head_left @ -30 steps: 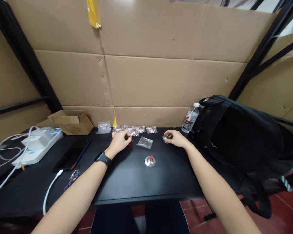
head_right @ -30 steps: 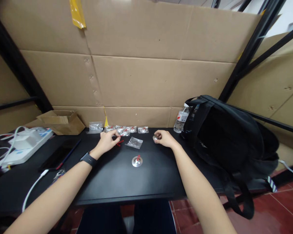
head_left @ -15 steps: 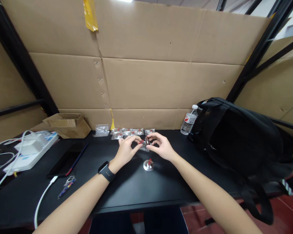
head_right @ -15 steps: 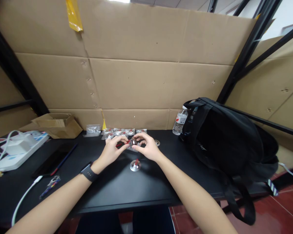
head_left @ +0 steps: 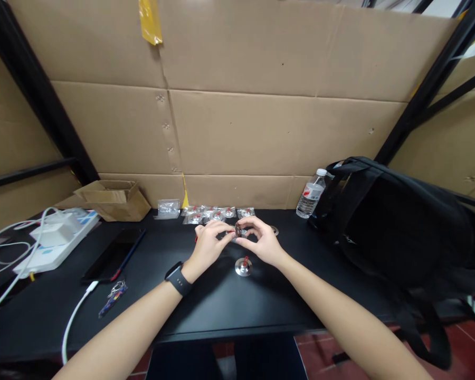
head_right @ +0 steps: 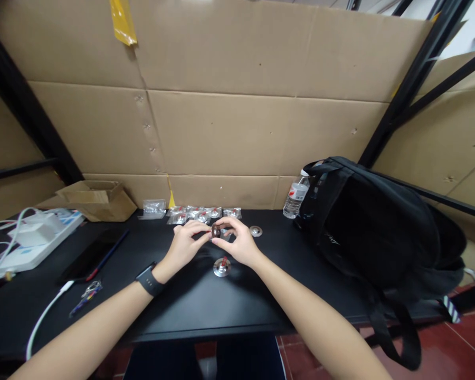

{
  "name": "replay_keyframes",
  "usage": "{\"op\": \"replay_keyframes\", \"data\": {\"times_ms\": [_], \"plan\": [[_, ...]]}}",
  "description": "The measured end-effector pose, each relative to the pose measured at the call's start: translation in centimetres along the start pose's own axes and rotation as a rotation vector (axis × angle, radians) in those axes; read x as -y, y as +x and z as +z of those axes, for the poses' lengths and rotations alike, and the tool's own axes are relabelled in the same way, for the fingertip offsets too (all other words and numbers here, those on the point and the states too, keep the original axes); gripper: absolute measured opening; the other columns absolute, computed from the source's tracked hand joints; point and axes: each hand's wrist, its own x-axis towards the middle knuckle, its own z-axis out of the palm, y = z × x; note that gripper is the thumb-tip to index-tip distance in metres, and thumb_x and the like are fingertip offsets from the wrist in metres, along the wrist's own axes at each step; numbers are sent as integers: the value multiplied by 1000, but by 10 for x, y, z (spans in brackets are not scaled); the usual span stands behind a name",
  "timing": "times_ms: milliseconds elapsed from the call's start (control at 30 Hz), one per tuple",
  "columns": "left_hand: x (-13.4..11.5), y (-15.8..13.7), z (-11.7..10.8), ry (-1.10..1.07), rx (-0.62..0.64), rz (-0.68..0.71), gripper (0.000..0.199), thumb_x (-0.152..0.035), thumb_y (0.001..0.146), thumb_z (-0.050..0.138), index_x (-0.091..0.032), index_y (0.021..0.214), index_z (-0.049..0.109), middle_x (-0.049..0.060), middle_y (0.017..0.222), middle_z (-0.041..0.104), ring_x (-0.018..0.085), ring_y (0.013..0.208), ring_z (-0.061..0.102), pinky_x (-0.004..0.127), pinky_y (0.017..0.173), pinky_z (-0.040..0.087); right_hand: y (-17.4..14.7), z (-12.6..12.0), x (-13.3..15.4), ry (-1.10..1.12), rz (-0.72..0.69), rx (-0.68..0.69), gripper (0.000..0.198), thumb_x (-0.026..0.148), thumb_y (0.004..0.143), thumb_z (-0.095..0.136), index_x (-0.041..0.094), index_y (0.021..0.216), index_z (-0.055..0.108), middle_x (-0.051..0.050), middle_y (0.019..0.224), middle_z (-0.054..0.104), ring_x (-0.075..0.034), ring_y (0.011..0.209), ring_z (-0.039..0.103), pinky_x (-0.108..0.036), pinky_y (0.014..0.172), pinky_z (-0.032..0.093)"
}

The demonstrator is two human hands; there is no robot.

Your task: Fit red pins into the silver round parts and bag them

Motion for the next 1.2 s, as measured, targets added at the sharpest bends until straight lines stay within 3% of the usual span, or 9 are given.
{"op": "replay_keyframes", "data": {"times_ms": [467,733,900,1067,1200], "plan": [[-10,-3,-2,113,-8,30,11,-24,94,63,-25,91,74,-1,101,75,21,101,64,38,86,32,-2,2,-4,-36,-43,-9,43,30,76,85,23,114,68,-9,122,69,-24,112,66,-34,84,57],[-16,-5,1,129,11,43,16,-27,97,58,-24,88,71,0,99,75,20,99,64,38,83,29,0,2,-13,0,-15,-80,34,34,67,91,22,94,74,-9,113,72,-25,107,68,-35,86,58],[-15,-1,-4,81,69,24,15,-25,98,57,-23,88,68,0,97,73,20,96,64,36,83,31,3,1,-10,107,20,0,30,37,73,87,23,97,75,-8,109,70,-23,98,70,-34,82,60],[-13,1,-4,-32,33,-15,19,-30,98,56,-22,85,68,1,91,71,18,89,65,33,81,38,3,-3,-5,61,23,40,22,38,91,70,24,105,78,-8,109,73,-22,101,70,-36,91,58],[-15,-1,-2,-23,11,-11,17,-27,96,58,-23,86,70,1,93,72,19,93,65,33,84,41,3,-5,-3,-15,-4,-1,18,36,88,73,21,97,79,-9,102,75,-23,94,72,-35,86,59]]}}
